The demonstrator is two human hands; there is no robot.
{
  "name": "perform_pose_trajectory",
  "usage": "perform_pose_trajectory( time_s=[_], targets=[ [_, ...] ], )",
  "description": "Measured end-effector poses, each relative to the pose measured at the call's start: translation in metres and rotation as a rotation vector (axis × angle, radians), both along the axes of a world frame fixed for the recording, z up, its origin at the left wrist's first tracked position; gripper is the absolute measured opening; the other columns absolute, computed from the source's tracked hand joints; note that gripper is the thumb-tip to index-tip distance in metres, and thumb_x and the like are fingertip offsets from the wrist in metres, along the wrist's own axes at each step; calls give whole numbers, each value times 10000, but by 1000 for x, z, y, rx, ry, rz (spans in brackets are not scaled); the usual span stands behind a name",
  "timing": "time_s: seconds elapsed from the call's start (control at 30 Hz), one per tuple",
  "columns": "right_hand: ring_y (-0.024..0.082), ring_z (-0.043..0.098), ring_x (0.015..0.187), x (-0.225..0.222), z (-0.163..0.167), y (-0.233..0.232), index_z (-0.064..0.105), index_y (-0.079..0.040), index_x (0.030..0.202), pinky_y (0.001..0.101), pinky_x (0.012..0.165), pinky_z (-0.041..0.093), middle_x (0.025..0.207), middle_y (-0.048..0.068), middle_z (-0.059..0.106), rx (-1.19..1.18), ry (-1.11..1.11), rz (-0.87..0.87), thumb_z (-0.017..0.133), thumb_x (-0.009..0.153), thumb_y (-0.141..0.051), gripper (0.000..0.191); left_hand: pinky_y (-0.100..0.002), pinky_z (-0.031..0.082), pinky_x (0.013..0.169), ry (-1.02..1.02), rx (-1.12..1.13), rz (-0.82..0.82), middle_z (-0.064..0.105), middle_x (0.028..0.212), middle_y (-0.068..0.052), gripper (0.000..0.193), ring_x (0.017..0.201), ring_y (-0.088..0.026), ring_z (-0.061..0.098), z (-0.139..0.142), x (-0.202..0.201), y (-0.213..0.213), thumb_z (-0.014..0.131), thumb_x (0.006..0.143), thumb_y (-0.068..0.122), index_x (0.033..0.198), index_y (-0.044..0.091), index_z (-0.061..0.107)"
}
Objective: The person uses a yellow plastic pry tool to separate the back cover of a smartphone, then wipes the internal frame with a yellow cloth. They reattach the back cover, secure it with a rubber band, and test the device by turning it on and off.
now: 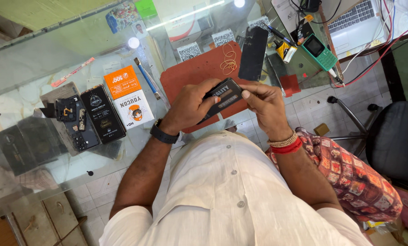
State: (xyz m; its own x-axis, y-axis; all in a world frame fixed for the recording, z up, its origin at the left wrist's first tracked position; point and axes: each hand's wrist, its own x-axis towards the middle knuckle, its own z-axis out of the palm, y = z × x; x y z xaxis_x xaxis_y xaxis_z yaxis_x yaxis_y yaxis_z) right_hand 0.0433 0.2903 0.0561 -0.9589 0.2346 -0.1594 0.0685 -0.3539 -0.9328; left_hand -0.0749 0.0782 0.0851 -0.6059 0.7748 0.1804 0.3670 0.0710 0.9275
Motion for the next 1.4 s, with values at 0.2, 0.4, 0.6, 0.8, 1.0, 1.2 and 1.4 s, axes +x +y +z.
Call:
perform_pose_trajectory(
  time_s=[0.2, 0.4, 0.6, 0.8, 1.0, 1.2, 1.4],
  targets=[
    [35, 468, 658, 7, 6, 10, 721, 27, 1255, 198, 548, 346, 889, -11, 646, 26, -4, 64, 627, 1002, -2, 272, -349, 596, 859, -38, 72, -4, 741, 1138, -172, 384, 1026, -273, 773, -5, 3, 0, 665, 959, 19, 1334, -5, 585],
    [66, 608, 813, 0, 13, -3, 715, 17, 1239, 236, 682, 471, 960, 48, 711, 563, 246, -127, 729, 987, 28, 253, -311, 609, 819, -125, 49, 55, 761, 1095, -160, 400, 979, -194, 783, -2, 8, 9, 668, 978, 44, 1361, -14, 570],
    [127, 610, 689, -9, 6, -1, 708, 30, 1005, 283, 619, 465, 802, 87, 663, 1004, 334, -306, 692, 1020, 43, 25, -292, 606, 817, -185, 83, 98, 754, 1117, -130, 397, 979, -149, 758, -11, 14, 16, 663, 975, 25, 1360, -18, 575],
    [43, 469, 531, -30, -21, 0, 671, -14, 858, 204, 477, 346, 689, 14, 612, -7, 83, -294, 673, 1042, -105, 206, -272, 578, 852, -647, 339, 158, 722, 1134, -78, 339, 1007, -101, 690, -38, 17, 26, 640, 1024, -13, 1355, -36, 569],
    [28, 478, 515, -29, -1, -7, 714, 17, 906, 192, 465, 344, 740, 41, 706, 98, 24, -205, 687, 979, -102, 143, -300, 615, 839, -931, 615, 266, 723, 1134, -103, 375, 981, -140, 713, -49, 6, 27, 701, 988, -17, 1341, -27, 573],
    [11, 534, 686, -35, 11, -12, 748, 30, 1028, 179, 604, 413, 830, -6, 685, 310, 48, -112, 805, 958, -49, 120, -292, 627, 828, -925, 603, 263, 756, 1094, -105, 430, 958, -151, 739, -51, 7, 29, 754, 910, -54, 1299, -6, 575],
    [18, 563, 717, -8, -5, -35, 737, 16, 994, 188, 633, 456, 843, -2, 705, 373, -72, 28, 843, 850, -21, 182, -294, 621, 812, -768, 715, 468, 743, 1080, -98, 409, 938, -154, 730, -52, -8, 24, 782, 922, -48, 1281, -24, 588]
  ],
)
